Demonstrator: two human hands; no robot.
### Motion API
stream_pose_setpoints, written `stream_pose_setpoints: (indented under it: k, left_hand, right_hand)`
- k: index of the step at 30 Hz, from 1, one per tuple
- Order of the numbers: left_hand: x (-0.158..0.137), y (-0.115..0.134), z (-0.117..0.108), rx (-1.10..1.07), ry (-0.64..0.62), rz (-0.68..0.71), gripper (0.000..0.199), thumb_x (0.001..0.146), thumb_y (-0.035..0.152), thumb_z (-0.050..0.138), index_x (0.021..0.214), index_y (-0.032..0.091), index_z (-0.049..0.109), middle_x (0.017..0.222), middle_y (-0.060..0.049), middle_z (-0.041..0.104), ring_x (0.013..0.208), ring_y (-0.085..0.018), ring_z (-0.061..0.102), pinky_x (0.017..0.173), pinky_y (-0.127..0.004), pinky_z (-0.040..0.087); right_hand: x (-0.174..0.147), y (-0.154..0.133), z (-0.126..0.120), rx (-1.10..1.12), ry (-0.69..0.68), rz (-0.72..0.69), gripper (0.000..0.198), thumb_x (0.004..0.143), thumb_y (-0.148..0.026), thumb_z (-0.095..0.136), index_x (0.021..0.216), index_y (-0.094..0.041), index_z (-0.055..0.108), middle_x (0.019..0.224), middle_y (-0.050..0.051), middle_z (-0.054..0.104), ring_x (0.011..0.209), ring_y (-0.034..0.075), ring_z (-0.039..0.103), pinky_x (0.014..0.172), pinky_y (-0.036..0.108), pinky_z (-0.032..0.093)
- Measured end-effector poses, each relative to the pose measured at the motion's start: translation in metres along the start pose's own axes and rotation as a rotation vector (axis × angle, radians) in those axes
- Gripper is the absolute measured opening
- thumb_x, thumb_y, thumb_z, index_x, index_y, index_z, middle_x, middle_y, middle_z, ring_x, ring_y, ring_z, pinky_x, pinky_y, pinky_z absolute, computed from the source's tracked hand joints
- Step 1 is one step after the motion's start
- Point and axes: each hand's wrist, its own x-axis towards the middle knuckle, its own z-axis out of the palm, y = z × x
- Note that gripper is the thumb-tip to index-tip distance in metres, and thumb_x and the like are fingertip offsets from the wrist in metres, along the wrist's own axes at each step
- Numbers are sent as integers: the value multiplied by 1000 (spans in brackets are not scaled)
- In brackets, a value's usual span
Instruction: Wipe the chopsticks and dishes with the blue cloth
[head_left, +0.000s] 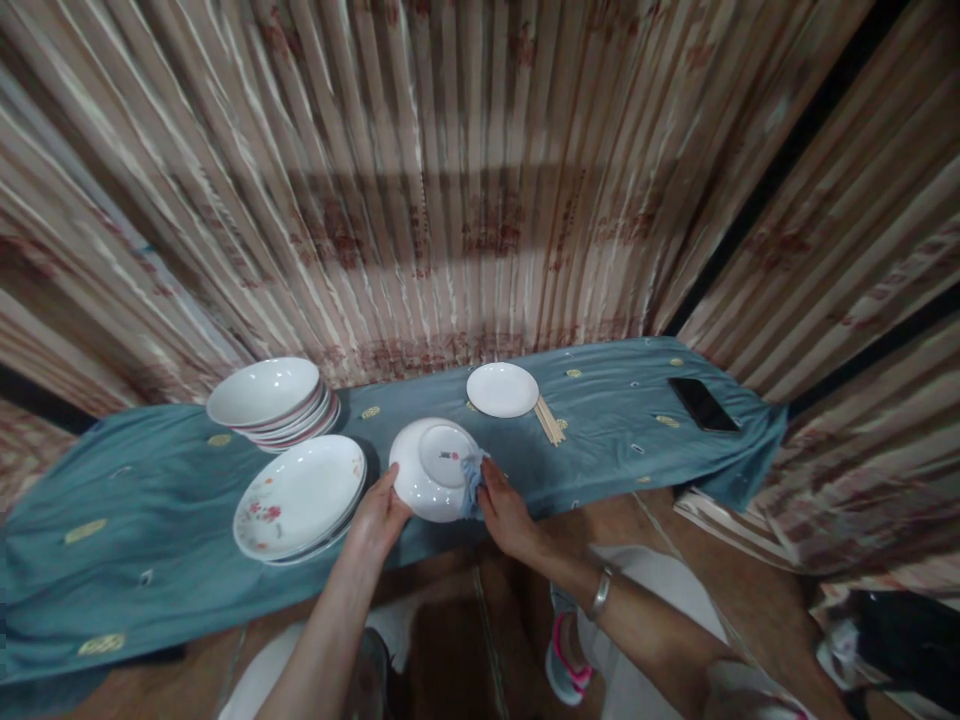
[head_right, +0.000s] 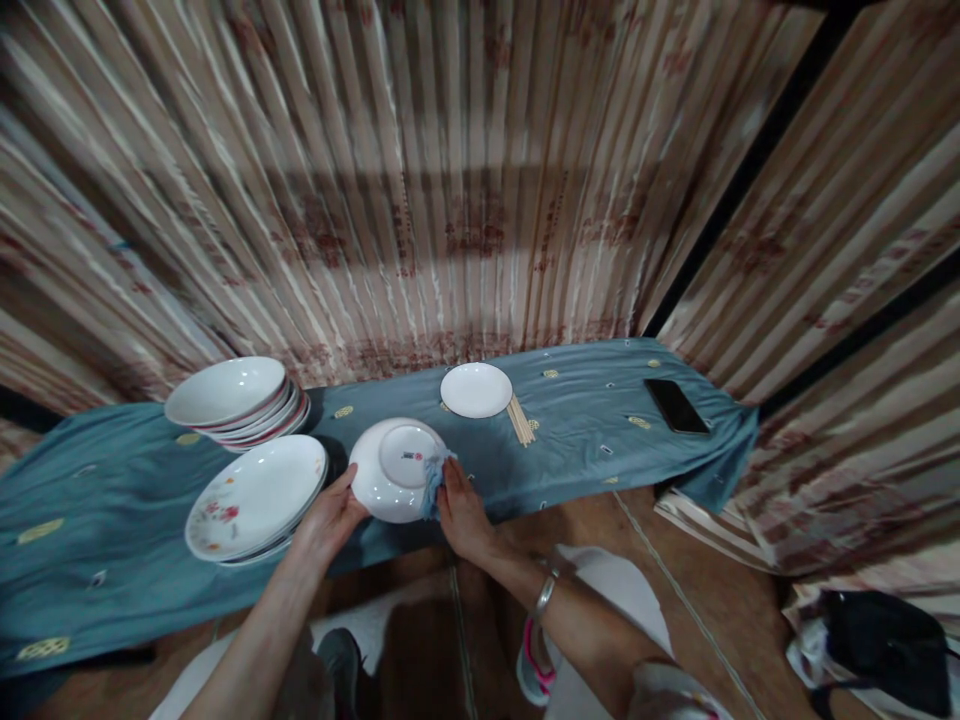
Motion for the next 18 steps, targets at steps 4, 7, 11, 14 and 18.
stream_pose_setpoints:
  k: [4, 7, 11, 14, 18]
  left_hand:
    - [0, 1, 1, -12, 4, 3, 40, 90, 9, 42, 129, 2, 47, 89, -14, 73, 75, -18, 70, 79, -29, 55]
    - [0, 1, 2, -11, 5, 1, 40, 90, 9, 42, 129, 2, 46, 93, -16, 72, 81, -19, 70, 79, -30, 55]
    - [1, 1, 4, 5, -21, 4, 41, 91, 10, 40, 130, 0, 46, 94, -17, 72, 85, -21, 69, 82, -31, 54]
    - [0, 0, 6, -10, -55, -1, 44, 91, 11, 39, 132, -1, 43, 98, -18, 71, 91, -23, 68, 84, -34, 54]
    - [-3, -2, 9, -73, -117, -51, 49, 91, 13, 36, 138, 3, 36, 106, -19, 69, 94, -25, 67, 84, -39, 54]
  right_hand:
    - [-14, -10, -4, -33, -62, -33, 55, 92, -21, 36, 146, -15, 23, 147, 17, 34, 136, 25, 33, 107, 47, 37]
    - [-23, -19, -8, -62, -113, -102, 63, 91, -17, 37, 148, -14, 10, 151, 18, 23, 140, 27, 22, 109, 50, 34]
    - [-29, -32, -10, -113, -140, -182, 75, 86, -8, 37, 148, -14, -4, 154, 18, 9, 142, 30, 9, 108, 54, 33]
    - [-27, -40, -11, -181, -159, -277, 78, 82, -2, 37, 148, -11, -6, 154, 18, 9, 142, 31, 3, 108, 55, 34]
    - [-19, -49, -13, -299, -155, -404, 69, 82, 1, 37, 146, 0, 10, 149, 24, 25, 142, 32, 3, 109, 53, 35]
